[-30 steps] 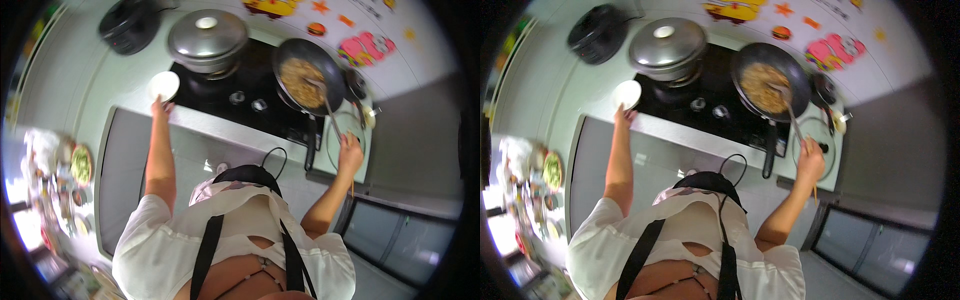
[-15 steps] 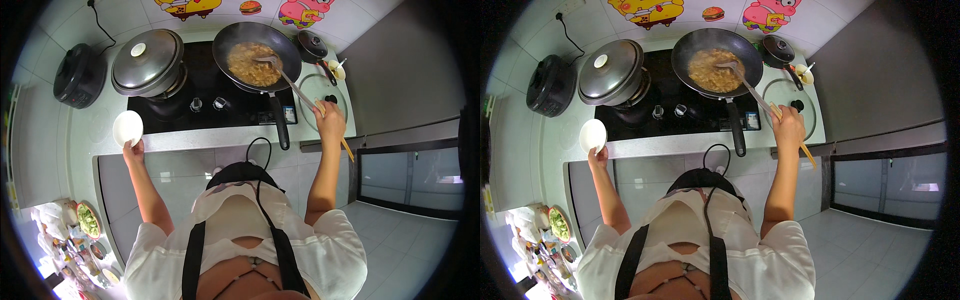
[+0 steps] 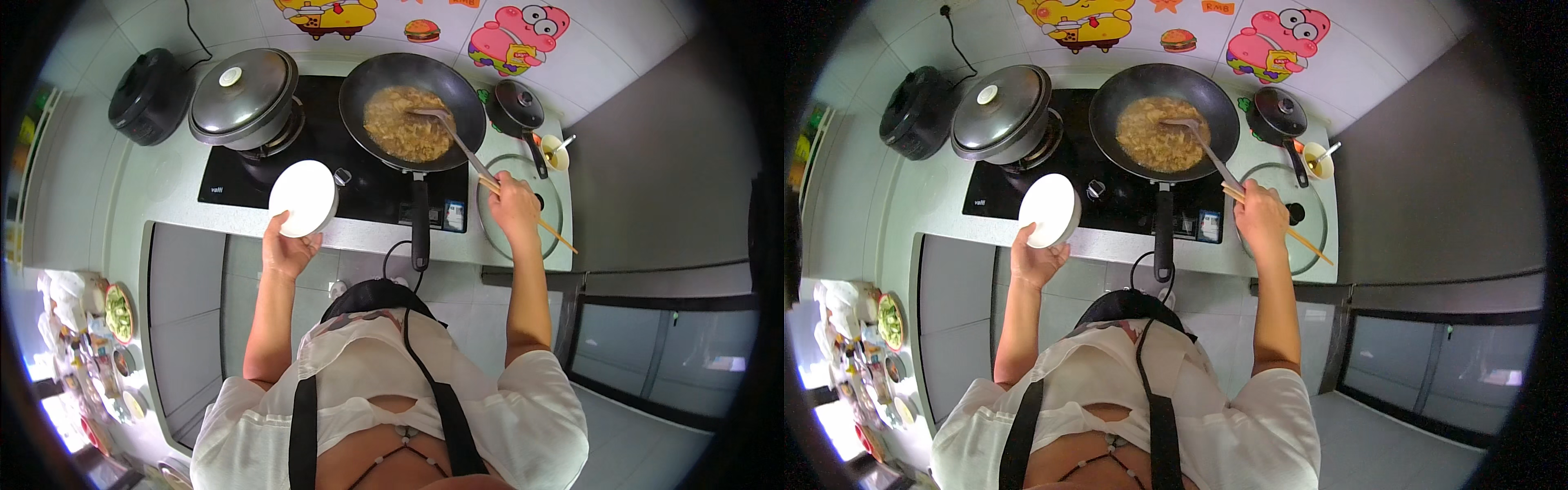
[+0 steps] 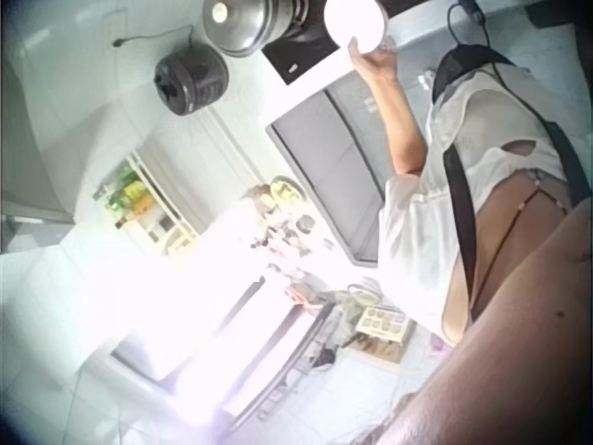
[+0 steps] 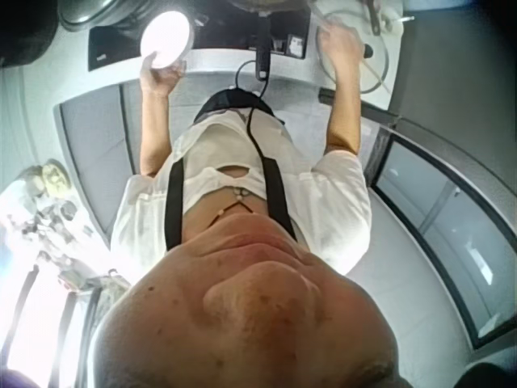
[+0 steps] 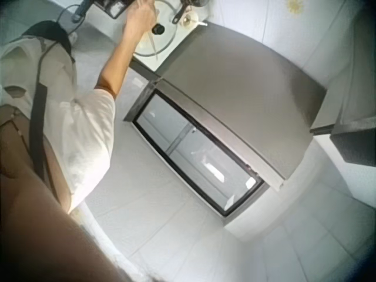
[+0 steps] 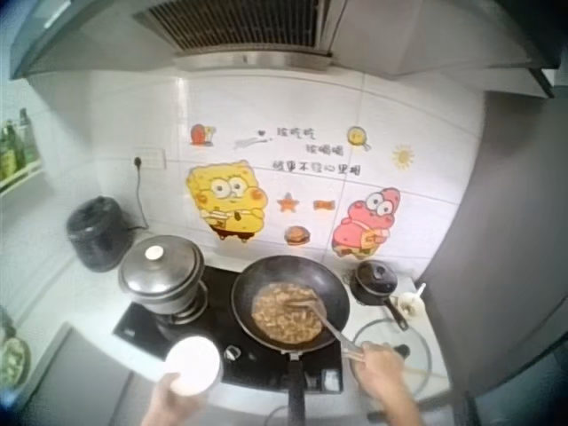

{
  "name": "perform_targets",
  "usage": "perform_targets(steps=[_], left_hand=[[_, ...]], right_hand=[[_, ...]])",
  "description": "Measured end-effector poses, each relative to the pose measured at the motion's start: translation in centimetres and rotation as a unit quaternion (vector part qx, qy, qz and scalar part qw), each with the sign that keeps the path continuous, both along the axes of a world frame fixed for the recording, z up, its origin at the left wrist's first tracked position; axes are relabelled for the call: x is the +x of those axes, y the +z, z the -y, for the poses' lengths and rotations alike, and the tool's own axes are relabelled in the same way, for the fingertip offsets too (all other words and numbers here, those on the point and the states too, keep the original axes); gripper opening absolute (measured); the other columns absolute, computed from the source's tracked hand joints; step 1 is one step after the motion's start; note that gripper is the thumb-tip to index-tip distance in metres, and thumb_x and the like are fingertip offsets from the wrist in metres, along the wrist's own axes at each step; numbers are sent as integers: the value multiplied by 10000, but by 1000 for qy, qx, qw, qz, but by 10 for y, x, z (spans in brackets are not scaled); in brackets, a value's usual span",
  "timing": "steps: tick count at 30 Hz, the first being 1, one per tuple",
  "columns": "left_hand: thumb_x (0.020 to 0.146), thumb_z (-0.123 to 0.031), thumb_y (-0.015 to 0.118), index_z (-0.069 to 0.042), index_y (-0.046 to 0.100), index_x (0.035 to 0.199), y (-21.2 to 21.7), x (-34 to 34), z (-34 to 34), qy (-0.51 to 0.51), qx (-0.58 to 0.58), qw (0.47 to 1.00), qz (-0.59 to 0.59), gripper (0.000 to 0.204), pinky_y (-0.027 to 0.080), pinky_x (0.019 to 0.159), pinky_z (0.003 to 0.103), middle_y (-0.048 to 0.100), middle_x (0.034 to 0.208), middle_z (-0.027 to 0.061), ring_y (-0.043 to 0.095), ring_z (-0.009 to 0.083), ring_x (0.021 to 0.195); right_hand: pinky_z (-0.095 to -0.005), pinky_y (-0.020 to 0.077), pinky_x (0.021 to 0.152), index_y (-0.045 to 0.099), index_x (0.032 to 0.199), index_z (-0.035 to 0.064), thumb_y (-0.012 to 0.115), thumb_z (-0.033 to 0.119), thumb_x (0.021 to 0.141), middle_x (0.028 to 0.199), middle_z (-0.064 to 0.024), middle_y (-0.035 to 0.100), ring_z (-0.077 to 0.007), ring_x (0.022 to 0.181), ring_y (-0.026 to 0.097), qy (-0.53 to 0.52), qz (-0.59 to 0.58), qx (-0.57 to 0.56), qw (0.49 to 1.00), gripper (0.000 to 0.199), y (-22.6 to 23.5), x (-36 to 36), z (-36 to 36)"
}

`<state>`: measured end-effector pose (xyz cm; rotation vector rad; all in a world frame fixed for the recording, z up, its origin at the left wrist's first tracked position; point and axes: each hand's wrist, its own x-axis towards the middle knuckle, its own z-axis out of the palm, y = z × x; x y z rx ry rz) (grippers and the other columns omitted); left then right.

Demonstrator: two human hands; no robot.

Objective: The person stirs meat in a frying pan on a stove, then moves to a sink to rinse a bowl, and returns to use a ladle and chopsticks to stir and taste the food.

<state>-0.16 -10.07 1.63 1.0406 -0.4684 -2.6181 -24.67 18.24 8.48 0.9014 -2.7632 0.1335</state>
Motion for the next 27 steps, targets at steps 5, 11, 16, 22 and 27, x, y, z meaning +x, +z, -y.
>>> perform_targets(steps=[5,11,16,22,27], left_hand=[[704,-272,572,-69,396,1148,22,-17,-33,3,-11,1000,-13,519,391,820,399,539,1049,115,529,271,956],[715,-255,565,-61,408,1129,10,-9,-52,95,-7,995,-8,484,363,852,401,547,1036,117,528,253,955],[727,-248,566,-67,391,1146,6,-3,-73,135,-24,991,0,488,372,848,401,540,1051,120,534,254,940],[748,-258,560,-77,370,1175,5,1,-87,158,-27,987,10,502,407,819,392,536,1055,118,541,251,924],[752,-260,559,-73,347,1210,3,-1,-84,153,-29,988,13,539,430,809,374,503,1097,129,537,260,929]], right_hand=[[-347,428,524,537,967,24,569,187,765,647,-93,583,-214,563,559,-32,195,-183,963,261,9,-38,-39],[-164,258,393,514,1040,13,577,220,800,628,9,512,-36,506,419,-63,521,-395,754,323,15,-84,-59],[-146,200,372,492,978,50,581,229,802,627,1,447,-25,479,327,-16,666,-391,635,267,-2,-102,-43],[-150,199,372,501,1008,51,571,256,796,637,-17,508,-17,480,322,9,676,-299,674,303,-6,-101,-19],[-232,404,501,522,1076,-3,548,260,777,658,-37,599,-92,572,516,117,484,-171,850,399,-18,-96,-8]])
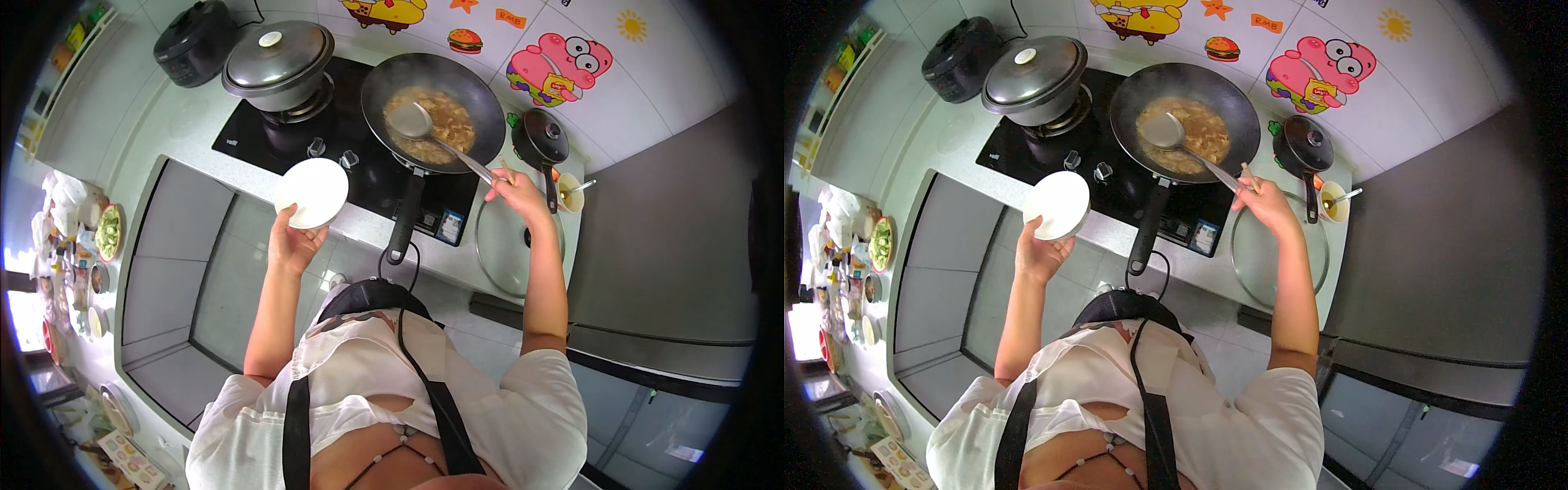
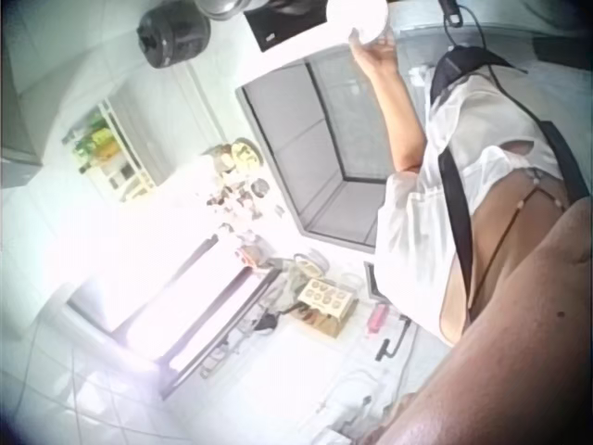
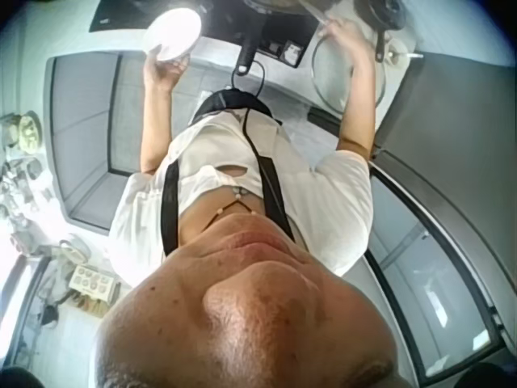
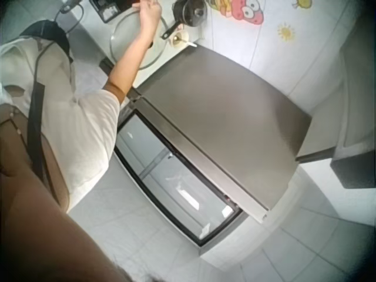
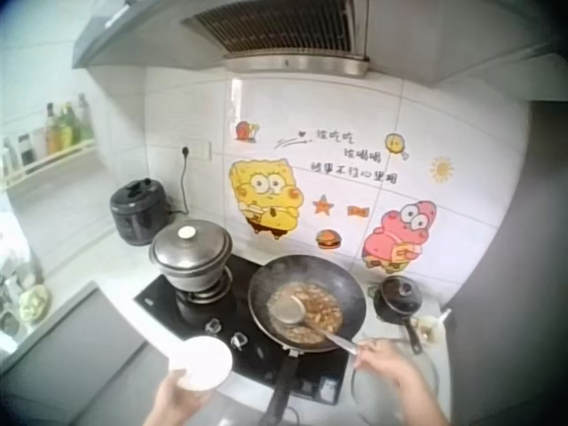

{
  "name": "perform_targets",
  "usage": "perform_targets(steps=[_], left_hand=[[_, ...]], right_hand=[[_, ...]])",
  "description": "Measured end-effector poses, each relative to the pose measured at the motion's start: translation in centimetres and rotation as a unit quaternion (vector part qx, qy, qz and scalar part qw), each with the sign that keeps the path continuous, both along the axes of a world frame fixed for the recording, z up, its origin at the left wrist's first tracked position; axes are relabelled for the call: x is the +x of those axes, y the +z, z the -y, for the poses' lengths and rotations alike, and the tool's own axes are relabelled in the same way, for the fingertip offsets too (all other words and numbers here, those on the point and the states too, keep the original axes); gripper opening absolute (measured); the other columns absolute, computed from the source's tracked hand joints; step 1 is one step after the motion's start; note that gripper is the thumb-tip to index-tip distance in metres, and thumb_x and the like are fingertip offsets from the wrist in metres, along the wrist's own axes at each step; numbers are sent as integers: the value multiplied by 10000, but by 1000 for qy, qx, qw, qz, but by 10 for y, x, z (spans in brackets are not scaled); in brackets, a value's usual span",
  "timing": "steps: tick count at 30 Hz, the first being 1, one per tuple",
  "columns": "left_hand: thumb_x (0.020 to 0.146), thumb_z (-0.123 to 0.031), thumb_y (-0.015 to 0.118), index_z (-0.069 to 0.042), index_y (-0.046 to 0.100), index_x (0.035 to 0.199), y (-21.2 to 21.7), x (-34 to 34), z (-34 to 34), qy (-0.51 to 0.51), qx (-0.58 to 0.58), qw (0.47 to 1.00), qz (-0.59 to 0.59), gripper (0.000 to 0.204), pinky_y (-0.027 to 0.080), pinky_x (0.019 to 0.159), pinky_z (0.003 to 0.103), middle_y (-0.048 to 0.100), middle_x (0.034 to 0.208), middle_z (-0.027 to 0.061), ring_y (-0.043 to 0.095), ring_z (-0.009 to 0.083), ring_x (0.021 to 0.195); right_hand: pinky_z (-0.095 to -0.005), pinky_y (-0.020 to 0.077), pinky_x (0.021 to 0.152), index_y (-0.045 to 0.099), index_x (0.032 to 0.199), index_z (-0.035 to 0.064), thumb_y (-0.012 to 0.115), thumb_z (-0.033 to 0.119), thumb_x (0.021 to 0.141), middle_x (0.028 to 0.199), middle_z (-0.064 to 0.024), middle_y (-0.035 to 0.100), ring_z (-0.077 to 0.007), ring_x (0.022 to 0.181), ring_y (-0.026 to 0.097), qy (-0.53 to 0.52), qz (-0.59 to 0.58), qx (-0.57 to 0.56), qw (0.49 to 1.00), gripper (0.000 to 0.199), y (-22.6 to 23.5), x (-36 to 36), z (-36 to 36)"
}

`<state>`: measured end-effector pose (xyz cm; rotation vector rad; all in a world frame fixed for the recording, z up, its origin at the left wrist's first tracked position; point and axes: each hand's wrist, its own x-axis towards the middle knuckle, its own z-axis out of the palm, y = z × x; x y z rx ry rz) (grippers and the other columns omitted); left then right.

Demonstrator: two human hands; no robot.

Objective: The person stirs meat in a frying pan on a stove, then moves to a sink to rinse a bowl, and returns to use a ladle and chopsticks to stir and taste the food.

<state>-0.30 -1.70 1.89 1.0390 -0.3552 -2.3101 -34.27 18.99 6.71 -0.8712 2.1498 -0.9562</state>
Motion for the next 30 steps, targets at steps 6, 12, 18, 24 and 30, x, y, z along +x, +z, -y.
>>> perform_targets(steps=[6,12,18,24,30], left_hand=[[752,-260,556,-81,358,1200,-2,1,20,-31,-24,999,37,522,434,786,366,508,1095,104,542,241,910],[751,-266,556,-88,372,1190,-1,-4,36,-45,-4,998,44,509,434,775,354,515,1073,89,535,231,906],[739,-268,571,-89,378,1186,-9,-8,47,-64,6,997,33,519,434,765,342,513,1059,81,533,220,881],[735,-248,574,-88,372,1193,-12,-16,50,-74,11,997,22,526,434,765,330,496,1083,84,527,216,900],[728,-239,587,-73,374,1185,-9,-19,50,-71,8,997,27,531,435,764,334,490,1085,94,525,220,901]], right_hand=[[-361,453,692,551,1124,218,526,367,778,826,-97,630,-271,799,599,-41,-198,67,977,378,-1,39,23],[-383,457,703,572,1092,270,531,392,764,852,-110,625,-303,806,589,-75,-248,170,951,353,20,63,39],[-385,456,709,571,1096,282,536,396,753,845,-110,627,-301,804,591,-84,-247,191,946,362,19,65,34],[-390,458,708,572,1094,284,545,397,747,831,-106,630,-298,795,595,-110,-238,235,936,367,37,69,26],[-379,461,692,596,1059,254,567,390,733,821,-109,629,-297,777,597,-131,-268,224,928,354,46,57,10]])
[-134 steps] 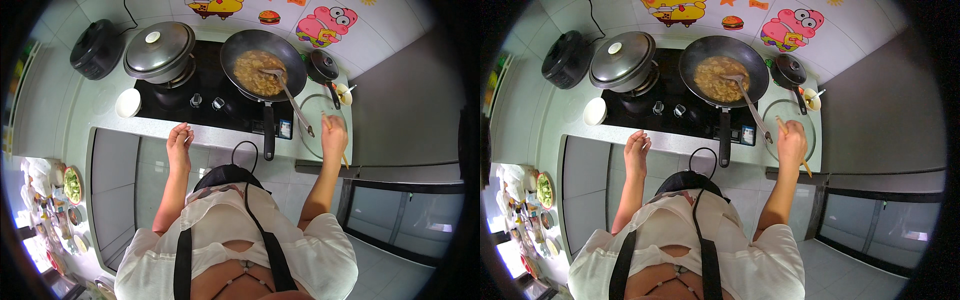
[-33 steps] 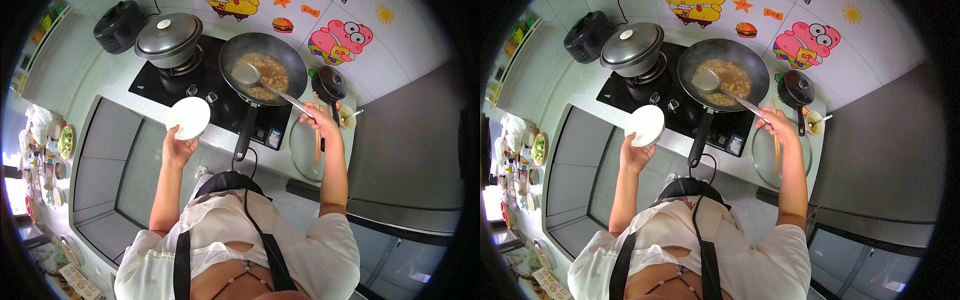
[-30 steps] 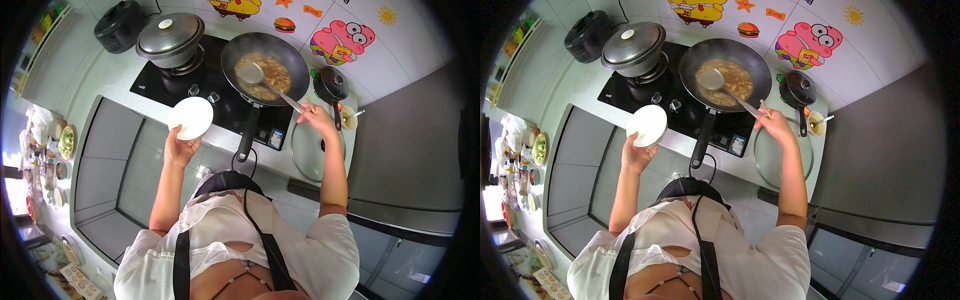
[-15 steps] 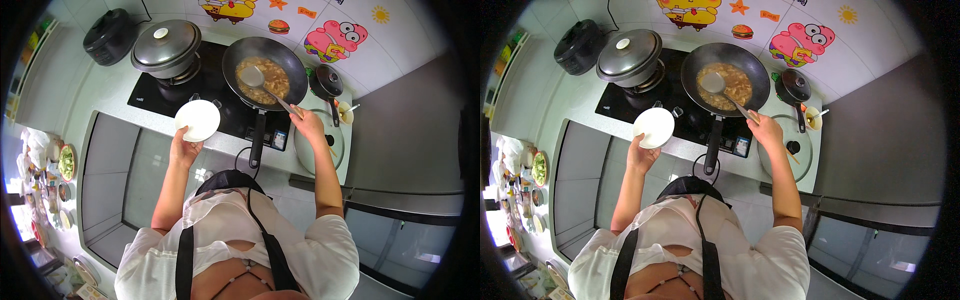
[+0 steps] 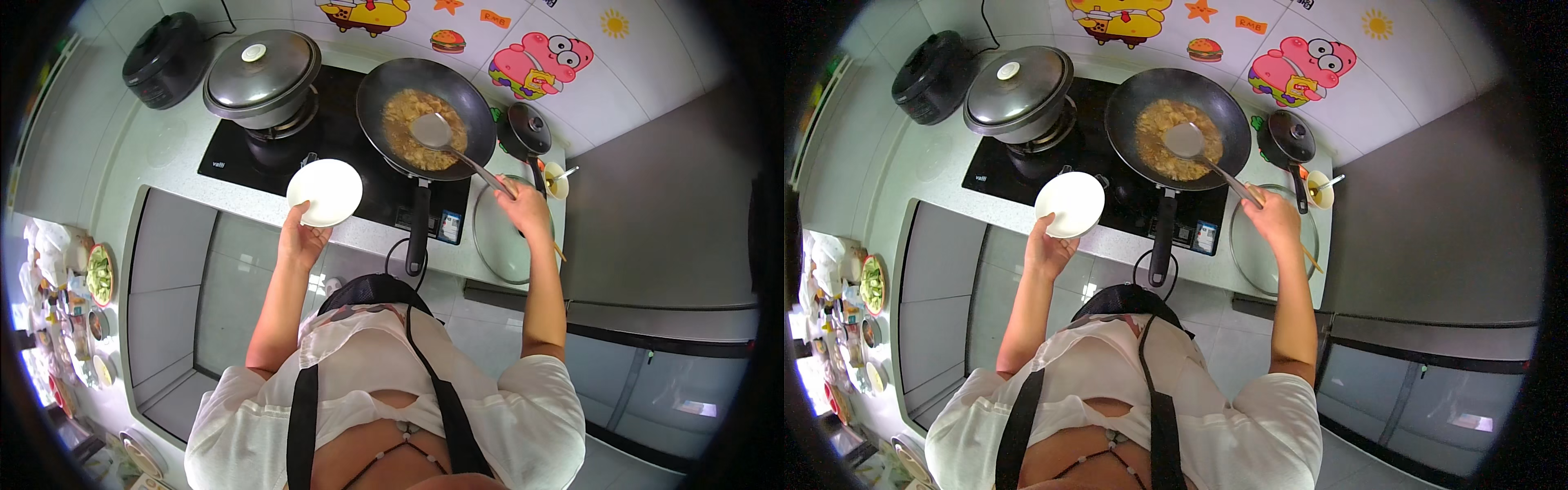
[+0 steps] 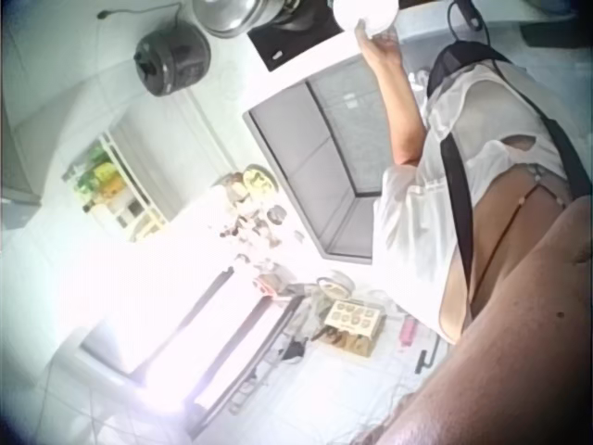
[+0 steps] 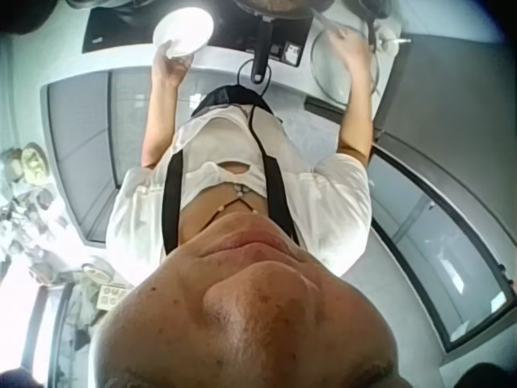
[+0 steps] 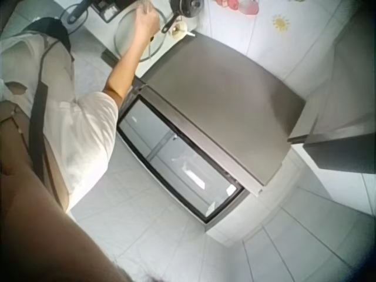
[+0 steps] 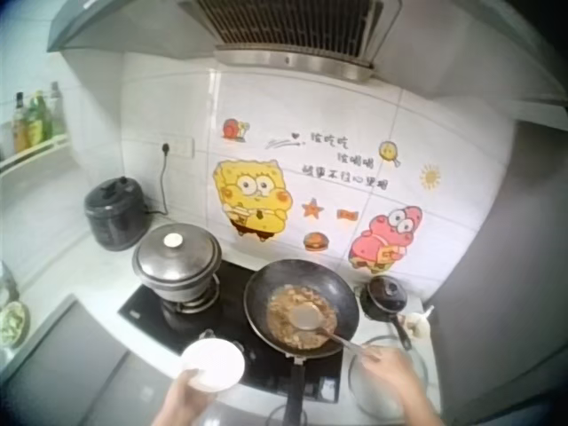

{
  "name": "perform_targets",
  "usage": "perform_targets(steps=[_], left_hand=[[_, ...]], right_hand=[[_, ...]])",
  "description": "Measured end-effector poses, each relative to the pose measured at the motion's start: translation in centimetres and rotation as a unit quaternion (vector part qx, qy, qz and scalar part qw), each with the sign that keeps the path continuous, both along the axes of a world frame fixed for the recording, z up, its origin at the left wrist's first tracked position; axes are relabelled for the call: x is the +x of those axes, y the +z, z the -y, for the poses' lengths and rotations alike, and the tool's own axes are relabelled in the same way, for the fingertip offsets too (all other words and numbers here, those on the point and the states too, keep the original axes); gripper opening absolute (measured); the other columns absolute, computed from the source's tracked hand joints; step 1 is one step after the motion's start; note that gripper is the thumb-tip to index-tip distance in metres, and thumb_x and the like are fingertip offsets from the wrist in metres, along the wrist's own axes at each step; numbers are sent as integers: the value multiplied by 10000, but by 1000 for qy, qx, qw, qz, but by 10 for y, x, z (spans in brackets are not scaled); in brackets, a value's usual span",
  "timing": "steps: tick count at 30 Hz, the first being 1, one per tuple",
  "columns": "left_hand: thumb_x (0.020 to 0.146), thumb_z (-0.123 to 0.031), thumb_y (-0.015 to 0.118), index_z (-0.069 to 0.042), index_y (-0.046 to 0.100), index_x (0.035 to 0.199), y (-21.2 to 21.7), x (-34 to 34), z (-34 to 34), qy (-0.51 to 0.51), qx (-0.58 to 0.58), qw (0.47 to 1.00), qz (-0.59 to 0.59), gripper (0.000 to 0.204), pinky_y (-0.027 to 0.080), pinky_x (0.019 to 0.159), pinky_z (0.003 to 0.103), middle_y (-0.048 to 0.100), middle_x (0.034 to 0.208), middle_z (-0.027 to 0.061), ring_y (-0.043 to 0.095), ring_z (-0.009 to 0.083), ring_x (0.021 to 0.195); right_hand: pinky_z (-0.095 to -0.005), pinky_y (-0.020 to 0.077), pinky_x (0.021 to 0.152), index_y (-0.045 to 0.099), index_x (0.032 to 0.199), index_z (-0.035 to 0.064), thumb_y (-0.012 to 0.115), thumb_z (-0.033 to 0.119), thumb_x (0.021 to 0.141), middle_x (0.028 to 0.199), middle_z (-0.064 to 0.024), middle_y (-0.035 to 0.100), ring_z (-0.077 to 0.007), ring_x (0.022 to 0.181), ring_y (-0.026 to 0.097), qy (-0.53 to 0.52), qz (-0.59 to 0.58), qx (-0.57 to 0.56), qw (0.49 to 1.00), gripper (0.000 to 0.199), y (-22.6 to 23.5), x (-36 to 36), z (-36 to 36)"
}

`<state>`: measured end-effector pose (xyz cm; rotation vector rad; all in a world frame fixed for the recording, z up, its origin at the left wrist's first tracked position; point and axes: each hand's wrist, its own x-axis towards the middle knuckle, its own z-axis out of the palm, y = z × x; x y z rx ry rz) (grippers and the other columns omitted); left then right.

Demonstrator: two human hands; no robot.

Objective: The person stirs meat in a frying pan on a stove, then moves to a sink to rinse a bowl, and returns to use a ladle and chopsticks to stir and taste the food.

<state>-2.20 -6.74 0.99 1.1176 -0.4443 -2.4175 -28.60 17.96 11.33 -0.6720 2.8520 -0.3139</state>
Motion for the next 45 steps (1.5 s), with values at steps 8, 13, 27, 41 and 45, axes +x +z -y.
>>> perform_targets(steps=[8,13,27,41,45], left_hand=[[717,-243,599,-70,384,1171,1,3,-3,18,-1,1000,10,531,433,763,335,514,1049,91,530,221,893],[720,-248,592,-85,389,1168,0,6,-3,23,-8,1000,15,519,430,758,333,521,1040,86,530,219,882],[741,-234,575,-84,404,1147,1,5,-13,42,0,999,15,465,441,720,306,533,1024,75,544,198,855],[738,-246,570,-117,398,1167,2,10,-15,43,-14,999,16,480,426,743,321,540,1032,49,547,194,861],[735,-247,573,-120,398,1171,1,9,-17,50,-16,998,25,487,421,756,322,530,1053,49,538,197,875]], right_hand=[[-235,417,591,600,1068,110,609,205,747,670,5,566,-84,589,496,70,27,-198,977,335,-7,-8,-11],[-225,363,488,601,1073,132,605,227,761,561,25,490,-68,494,442,56,195,-210,957,326,-2,1,2],[-250,384,516,605,1072,161,619,271,728,562,-22,511,-104,512,479,72,200,-154,965,361,-24,-41,-2],[-307,441,621,609,1048,213,613,309,718,725,-99,614,-211,640,582,113,103,-85,985,344,-6,-33,-12],[-313,441,625,610,1044,216,611,315,715,745,-114,615,-232,658,586,153,66,-122,978,343,-27,-46,-25]])
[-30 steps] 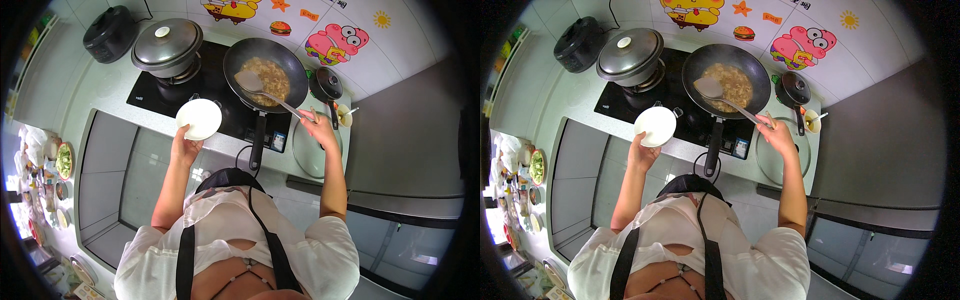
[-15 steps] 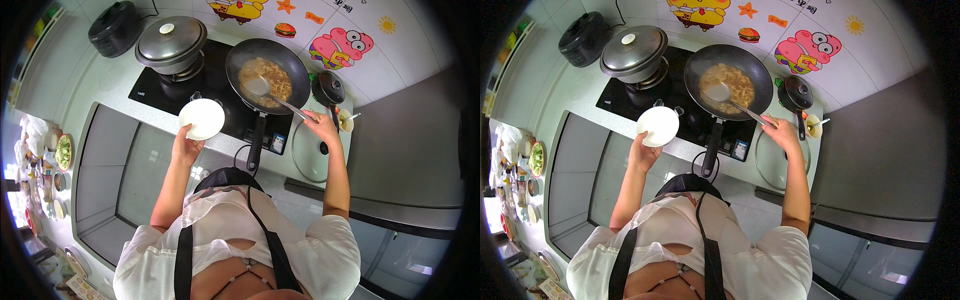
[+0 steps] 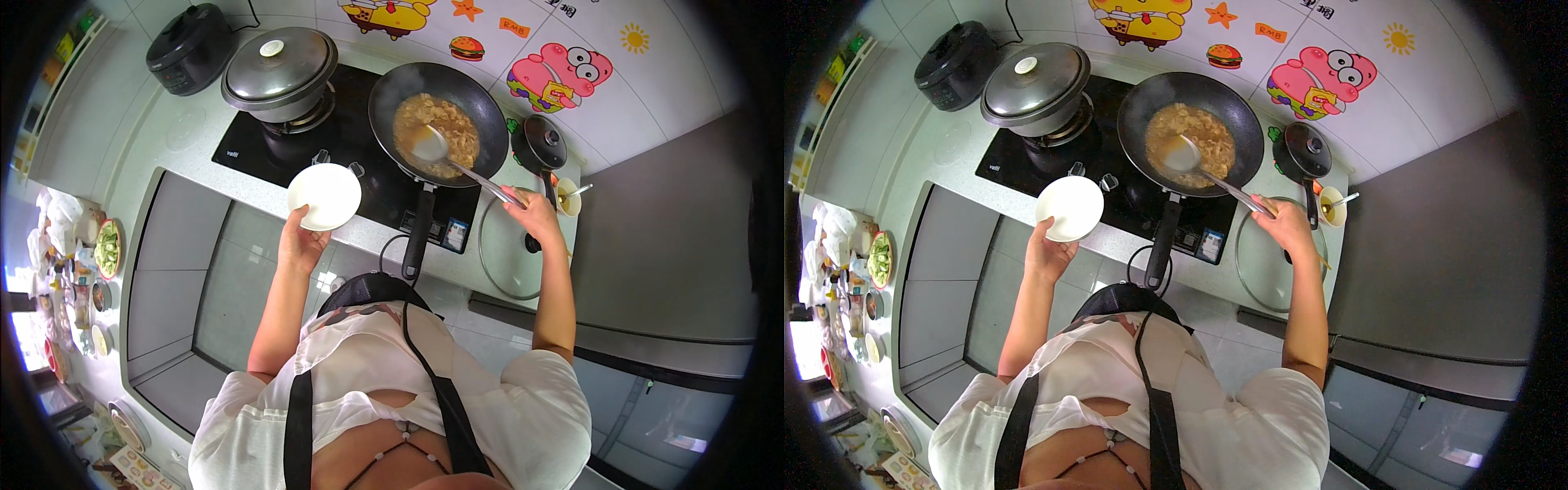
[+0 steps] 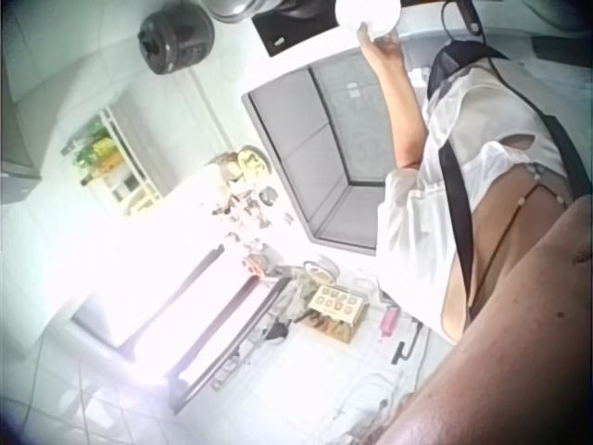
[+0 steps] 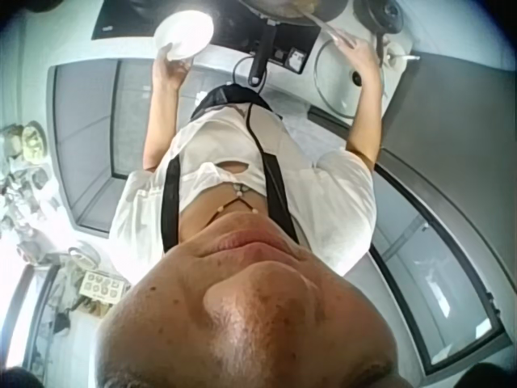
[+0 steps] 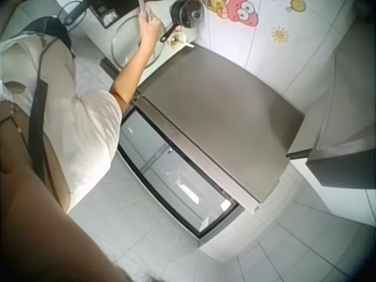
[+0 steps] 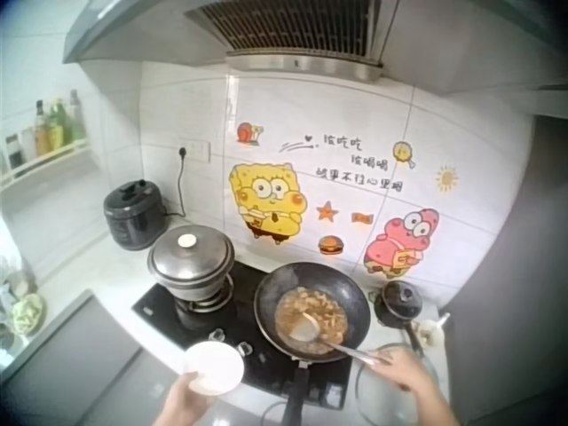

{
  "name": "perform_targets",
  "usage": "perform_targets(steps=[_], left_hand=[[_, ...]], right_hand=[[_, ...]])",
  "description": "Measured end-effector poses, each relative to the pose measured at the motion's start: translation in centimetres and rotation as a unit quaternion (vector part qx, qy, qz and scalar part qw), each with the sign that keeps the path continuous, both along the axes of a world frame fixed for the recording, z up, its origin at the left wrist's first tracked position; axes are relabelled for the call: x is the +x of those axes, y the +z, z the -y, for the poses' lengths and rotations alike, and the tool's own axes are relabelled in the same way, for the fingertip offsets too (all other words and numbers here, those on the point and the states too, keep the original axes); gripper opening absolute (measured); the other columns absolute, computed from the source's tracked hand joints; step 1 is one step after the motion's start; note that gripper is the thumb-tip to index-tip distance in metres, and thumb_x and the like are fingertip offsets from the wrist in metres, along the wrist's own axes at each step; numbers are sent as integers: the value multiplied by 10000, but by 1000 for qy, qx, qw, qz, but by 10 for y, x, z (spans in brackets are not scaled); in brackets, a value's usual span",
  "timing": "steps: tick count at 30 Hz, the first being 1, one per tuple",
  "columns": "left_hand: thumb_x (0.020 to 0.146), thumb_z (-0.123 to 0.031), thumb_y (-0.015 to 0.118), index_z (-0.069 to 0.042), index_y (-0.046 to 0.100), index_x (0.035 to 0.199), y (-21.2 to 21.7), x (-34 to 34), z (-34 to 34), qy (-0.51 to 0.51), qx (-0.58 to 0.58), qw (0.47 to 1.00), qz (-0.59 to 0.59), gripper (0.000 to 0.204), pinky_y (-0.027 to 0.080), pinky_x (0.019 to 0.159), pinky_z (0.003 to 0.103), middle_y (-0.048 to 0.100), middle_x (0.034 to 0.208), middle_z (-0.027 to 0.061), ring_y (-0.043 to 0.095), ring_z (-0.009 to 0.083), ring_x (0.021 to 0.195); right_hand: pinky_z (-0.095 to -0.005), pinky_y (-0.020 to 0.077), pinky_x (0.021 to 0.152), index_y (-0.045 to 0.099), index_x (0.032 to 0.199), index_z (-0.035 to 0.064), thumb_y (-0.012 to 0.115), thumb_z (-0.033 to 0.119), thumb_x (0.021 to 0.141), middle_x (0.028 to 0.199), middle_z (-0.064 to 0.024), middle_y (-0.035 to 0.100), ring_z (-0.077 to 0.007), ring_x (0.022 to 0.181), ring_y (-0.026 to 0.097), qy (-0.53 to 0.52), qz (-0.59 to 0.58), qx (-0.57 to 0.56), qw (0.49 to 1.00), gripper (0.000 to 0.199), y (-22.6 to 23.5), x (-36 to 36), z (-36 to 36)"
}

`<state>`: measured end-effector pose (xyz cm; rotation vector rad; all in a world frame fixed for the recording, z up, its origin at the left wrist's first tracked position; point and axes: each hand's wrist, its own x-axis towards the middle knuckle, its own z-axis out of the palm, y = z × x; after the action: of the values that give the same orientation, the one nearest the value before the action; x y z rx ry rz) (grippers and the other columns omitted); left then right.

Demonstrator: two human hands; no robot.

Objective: The person stirs meat in a frying pan on a stove, then moves to a sink to rinse a bowl, and returns to use a ladle and chopsticks to stir and taste the food.

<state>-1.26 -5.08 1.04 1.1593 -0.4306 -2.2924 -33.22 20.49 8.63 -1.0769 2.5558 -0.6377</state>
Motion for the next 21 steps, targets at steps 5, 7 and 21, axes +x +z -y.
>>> perform_targets(steps=[5,7,21], left_hand=[[731,-251,576,-122,399,1170,-1,-4,1,-4,-1,1000,8,490,420,756,319,527,1059,47,537,196,874],[730,-253,577,-122,400,1168,0,-6,0,-6,-5,1000,9,490,420,755,318,528,1055,46,537,193,872],[739,-228,589,-93,387,1184,8,-7,-2,6,-12,1000,23,507,432,783,348,507,1055,77,515,215,913]], right_hand=[[-324,444,633,610,1043,235,606,324,715,760,-121,613,-250,684,589,-4,1,11,1000,340,0,4,2],[-329,444,635,609,1042,246,600,337,716,765,-120,612,-252,697,592,-13,-3,21,1000,339,-1,5,2],[-344,451,654,604,1051,256,598,361,715,797,-111,624,-261,728,601,-47,27,49,997,352,2,15,-2]])
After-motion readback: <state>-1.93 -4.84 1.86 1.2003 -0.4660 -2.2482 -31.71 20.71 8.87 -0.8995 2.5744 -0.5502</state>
